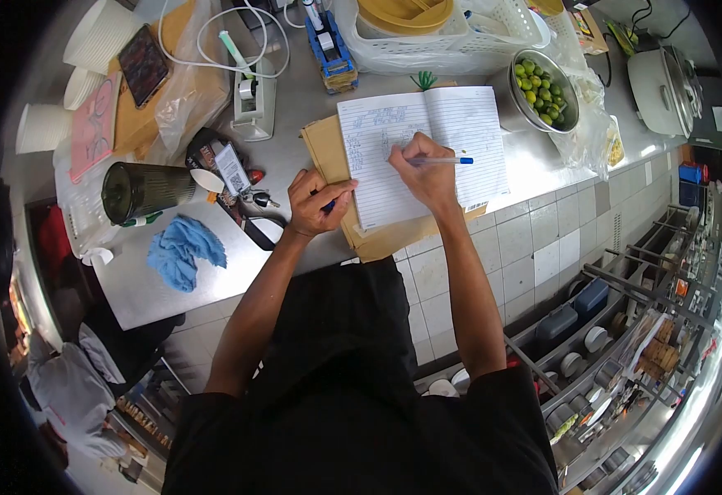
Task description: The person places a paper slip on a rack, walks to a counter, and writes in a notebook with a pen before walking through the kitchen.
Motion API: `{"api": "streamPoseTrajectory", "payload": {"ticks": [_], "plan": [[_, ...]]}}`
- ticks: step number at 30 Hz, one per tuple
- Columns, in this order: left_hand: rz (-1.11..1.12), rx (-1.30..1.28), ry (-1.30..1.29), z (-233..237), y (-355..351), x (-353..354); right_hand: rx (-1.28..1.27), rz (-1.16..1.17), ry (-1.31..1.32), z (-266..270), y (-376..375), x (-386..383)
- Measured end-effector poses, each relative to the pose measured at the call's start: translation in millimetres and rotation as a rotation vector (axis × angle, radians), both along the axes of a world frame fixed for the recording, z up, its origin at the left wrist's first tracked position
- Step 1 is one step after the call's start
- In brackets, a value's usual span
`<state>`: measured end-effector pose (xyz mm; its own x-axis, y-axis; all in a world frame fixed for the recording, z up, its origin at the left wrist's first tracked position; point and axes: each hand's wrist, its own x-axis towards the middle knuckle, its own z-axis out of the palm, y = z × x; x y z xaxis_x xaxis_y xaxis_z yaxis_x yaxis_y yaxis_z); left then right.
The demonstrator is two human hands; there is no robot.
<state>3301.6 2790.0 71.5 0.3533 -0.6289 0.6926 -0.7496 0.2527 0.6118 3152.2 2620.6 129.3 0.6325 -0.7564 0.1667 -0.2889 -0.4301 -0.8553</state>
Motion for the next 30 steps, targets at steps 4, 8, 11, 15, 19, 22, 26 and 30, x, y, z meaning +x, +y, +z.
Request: {"api": "streamPoseTrajectory", "payload": {"ticks": [4,8,11,15,19,22,26,30], "plan": [[-0.002,0.002,-0.003,-0.2,0.4,0.1,0.026,0.004,-0.029,0.7,0.6,0.2],[-0.003,0.005,-0.006,-1.8,0.5,-1.3,0.038,-0.024,-0.009,-1.9,-0.1,-1.0],[0.004,0.006,-0.007,0.4,0.5,-0.2,0.055,-0.028,-0.021,-2.1,-1.3,0.4],[0.002,0.012,-0.006,2.6,1.2,-0.6,0.033,-0.037,0.027,-2.3,-1.0,-1.7],[-0.001,0.0,-0.001,-0.3,0.1,-1.1,0.03,-0.022,0.029,-2.2,0.3,-3.4],[-0.006,0.002,0.006,0.5,1.2,-0.2,0.05,-0.04,-0.076,-3.7,-3.1,-5.6],[-0.007,0.024,0.002,1.5,1.8,0.5,0.198,-0.149,-0.177,7.5,0.5,-13.4],[-0.009,0.009,0.019,3.2,0.9,-1.0,0.155,-0.173,-0.111,0.9,14.4,-21.6]]}}
